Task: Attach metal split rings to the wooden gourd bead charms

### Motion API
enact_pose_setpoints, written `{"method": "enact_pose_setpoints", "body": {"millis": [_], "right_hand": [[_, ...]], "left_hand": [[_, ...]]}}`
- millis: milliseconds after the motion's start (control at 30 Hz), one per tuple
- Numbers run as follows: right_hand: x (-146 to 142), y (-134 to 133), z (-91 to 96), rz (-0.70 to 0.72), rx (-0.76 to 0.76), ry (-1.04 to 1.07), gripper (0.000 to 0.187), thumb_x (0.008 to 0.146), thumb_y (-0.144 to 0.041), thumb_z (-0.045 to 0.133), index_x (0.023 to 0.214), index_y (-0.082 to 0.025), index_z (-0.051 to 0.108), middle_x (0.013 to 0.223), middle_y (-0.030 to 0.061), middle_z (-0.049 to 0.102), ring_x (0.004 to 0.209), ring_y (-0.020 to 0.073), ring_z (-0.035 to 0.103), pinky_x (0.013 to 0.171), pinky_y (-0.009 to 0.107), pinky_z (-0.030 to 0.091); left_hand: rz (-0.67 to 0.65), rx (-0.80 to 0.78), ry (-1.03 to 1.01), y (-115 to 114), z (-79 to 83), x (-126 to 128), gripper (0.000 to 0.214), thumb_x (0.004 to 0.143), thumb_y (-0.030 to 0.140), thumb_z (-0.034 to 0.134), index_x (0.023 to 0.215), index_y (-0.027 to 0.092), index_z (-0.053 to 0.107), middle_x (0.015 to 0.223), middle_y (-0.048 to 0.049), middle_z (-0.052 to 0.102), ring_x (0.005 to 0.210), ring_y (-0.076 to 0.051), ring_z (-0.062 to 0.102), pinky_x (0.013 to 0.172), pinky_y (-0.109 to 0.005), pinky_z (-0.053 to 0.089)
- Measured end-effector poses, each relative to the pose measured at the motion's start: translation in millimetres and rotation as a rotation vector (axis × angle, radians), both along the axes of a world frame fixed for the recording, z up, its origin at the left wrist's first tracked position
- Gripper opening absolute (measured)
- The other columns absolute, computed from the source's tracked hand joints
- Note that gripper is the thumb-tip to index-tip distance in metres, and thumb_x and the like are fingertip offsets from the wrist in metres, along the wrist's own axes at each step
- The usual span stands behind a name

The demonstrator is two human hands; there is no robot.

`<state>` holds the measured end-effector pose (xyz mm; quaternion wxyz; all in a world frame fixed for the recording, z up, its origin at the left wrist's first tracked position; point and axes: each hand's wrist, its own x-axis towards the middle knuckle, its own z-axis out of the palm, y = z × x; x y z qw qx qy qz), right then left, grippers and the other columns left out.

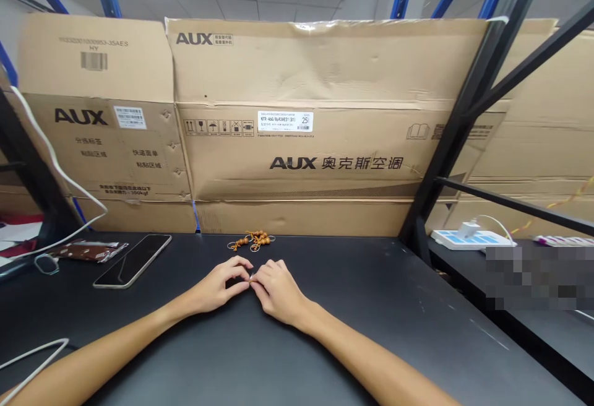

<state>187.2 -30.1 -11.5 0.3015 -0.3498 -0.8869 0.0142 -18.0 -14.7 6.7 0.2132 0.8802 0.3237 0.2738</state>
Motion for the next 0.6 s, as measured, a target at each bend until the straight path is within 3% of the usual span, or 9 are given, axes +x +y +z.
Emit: {"method": "enact_pose_setpoints", "body": {"millis": [233,433,600], "right_hand": [[1.1,3.8,0.4,-0.129,-0.063,0.053,0.019,0.094,-0.023,0.047,0.084,-0.020,0.062,0.081,0.0037,0.065,0.078,0.0176,0.051,0.072,0.033,0.032],[1.3,1.1,0.9,0.011,-0.058,0.033,0.017,0.094,-0.022,0.046,0.089,-0.020,0.062,0.085,0.0044,0.064,0.081,0.0176,0.051,0.073,0.032,0.034],[1.1,0.8,2.1,-0.007,-0.073,0.042,0.018,0.094,-0.021,0.045,0.089,-0.020,0.062,0.084,0.0046,0.064,0.081,0.0182,0.051,0.073,0.032,0.035]], "left_hand": [[-0.012,-0.001,-0.001,-0.5,1.4,0.7,0.017,0.090,0.032,0.052,0.084,0.020,0.063,0.116,-0.0065,0.055,0.106,-0.021,0.054,0.096,-0.036,0.041],[-0.002,0.014,0.006,-0.8,-0.6,1.1,0.014,0.090,0.029,0.053,0.084,0.021,0.063,0.116,-0.0060,0.054,0.107,-0.020,0.053,0.097,-0.035,0.041],[-0.019,0.018,0.007,-1.7,-0.5,0.7,0.015,0.091,0.029,0.050,0.087,0.021,0.063,0.117,-0.0066,0.054,0.109,-0.021,0.053,0.098,-0.036,0.041]]}}
